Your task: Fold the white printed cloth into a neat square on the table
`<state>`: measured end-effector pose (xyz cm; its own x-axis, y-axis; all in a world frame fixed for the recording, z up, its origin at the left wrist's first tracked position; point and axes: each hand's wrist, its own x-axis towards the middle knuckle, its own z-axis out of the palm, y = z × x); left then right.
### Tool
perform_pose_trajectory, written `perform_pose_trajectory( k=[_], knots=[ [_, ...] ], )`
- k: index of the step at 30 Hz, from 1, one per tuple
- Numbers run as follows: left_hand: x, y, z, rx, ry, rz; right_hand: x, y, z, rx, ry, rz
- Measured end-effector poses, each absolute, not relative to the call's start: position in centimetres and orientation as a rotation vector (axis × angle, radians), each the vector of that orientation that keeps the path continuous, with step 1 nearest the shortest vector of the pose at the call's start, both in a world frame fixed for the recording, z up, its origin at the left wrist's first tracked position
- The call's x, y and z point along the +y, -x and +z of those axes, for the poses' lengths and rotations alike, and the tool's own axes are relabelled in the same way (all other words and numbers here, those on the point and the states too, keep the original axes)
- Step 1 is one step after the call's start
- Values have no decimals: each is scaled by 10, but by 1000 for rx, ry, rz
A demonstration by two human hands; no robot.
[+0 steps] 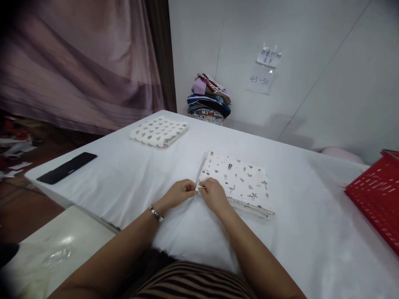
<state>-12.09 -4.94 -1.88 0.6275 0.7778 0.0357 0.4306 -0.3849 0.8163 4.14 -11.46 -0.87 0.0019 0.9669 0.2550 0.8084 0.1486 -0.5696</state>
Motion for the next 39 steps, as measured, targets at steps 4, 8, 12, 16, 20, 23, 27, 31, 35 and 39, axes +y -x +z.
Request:
perform_pose_trajectory(
  k=[4,8,12,16,20,23,27,31,35,39],
  knots=[
    [-50,120,-17,951,-2071,552,-115,-38,-8,-1850,1707,304],
    [-50,120,-17,982,-2067,565,-114,-37,-9,-1743,1698,338],
    [-51,120,-18,991,-2067,558,-118,-37,-8,-1690,1631,318],
    [-51,119,-18,974,-2089,561,-123,-35,-7,-1821,1612,237],
    [-51,120,-17,974,-2093,570,-124,-34,-7,-1916,1622,194],
    [-51,120,-17,984,-2091,587,-124,-35,-9,-1951,1627,176],
    [-51,119,-17,980,-2083,598,-122,-35,-13,-1944,1634,159],
    [-50,120,-18,994,-2087,574,-120,-35,-14,-1846,1616,204],
    [-49,121,-19,981,-2096,554,-119,-36,-13,-1703,1567,293],
    [-50,122,-18,974,-2093,542,-119,-37,-13,-1614,1535,283]
  ],
)
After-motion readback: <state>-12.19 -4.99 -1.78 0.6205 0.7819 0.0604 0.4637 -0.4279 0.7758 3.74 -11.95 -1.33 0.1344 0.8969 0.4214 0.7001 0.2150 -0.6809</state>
